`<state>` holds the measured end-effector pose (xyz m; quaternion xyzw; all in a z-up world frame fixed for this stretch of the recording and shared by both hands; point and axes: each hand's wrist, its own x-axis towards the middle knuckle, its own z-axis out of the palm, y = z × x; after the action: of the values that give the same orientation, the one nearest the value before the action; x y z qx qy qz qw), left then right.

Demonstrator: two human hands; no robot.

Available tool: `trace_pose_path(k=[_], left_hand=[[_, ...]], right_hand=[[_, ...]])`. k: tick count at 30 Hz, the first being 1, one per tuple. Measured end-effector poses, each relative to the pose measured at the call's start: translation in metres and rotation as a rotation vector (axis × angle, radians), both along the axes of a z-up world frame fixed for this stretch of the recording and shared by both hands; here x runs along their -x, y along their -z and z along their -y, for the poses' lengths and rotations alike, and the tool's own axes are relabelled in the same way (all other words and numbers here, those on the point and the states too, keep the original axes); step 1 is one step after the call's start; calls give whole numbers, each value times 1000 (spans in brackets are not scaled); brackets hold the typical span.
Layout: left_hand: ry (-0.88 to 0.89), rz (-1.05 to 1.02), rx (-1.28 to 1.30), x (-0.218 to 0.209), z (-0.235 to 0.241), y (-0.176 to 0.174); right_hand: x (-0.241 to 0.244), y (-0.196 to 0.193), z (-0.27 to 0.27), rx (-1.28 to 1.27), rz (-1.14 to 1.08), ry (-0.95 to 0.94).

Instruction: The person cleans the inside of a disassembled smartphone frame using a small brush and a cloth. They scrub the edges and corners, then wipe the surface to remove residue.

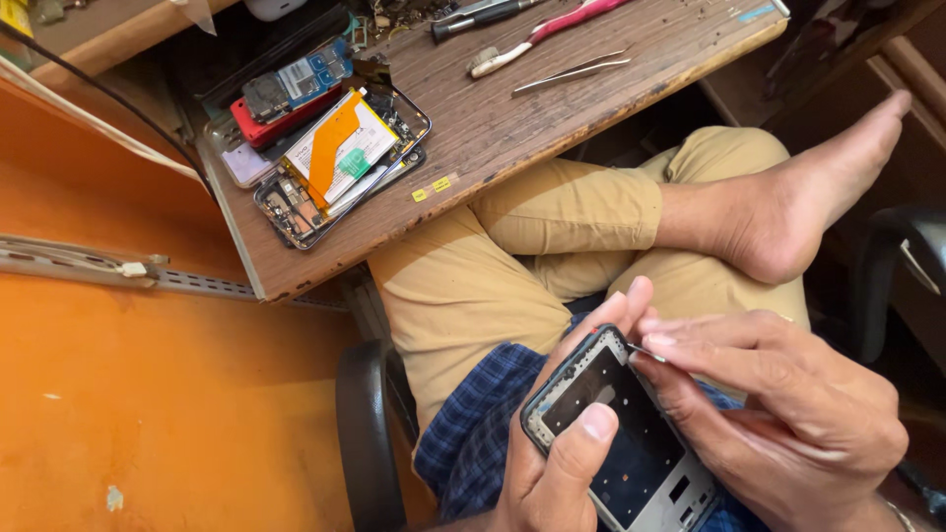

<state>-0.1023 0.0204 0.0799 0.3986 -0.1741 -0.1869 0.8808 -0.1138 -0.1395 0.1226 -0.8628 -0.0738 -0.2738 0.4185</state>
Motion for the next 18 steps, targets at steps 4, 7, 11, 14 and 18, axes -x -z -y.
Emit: trace_pose_path(k=[4,7,11,14,18], left_hand=[[12,5,3,3,-3,2],[20,25,15,6,-3,6],[13,104,21,7,-3,10],[37,79,20,8,-3,10],[27,86,24,9,-3,11]], right_hand=[[3,2,-7,-48,-33,45],[5,4,-9,-58,-12,48],[6,4,-8,20,-12,79],[5,4,-10,-10,-12,78],[3,2,-12,4,8,63]])
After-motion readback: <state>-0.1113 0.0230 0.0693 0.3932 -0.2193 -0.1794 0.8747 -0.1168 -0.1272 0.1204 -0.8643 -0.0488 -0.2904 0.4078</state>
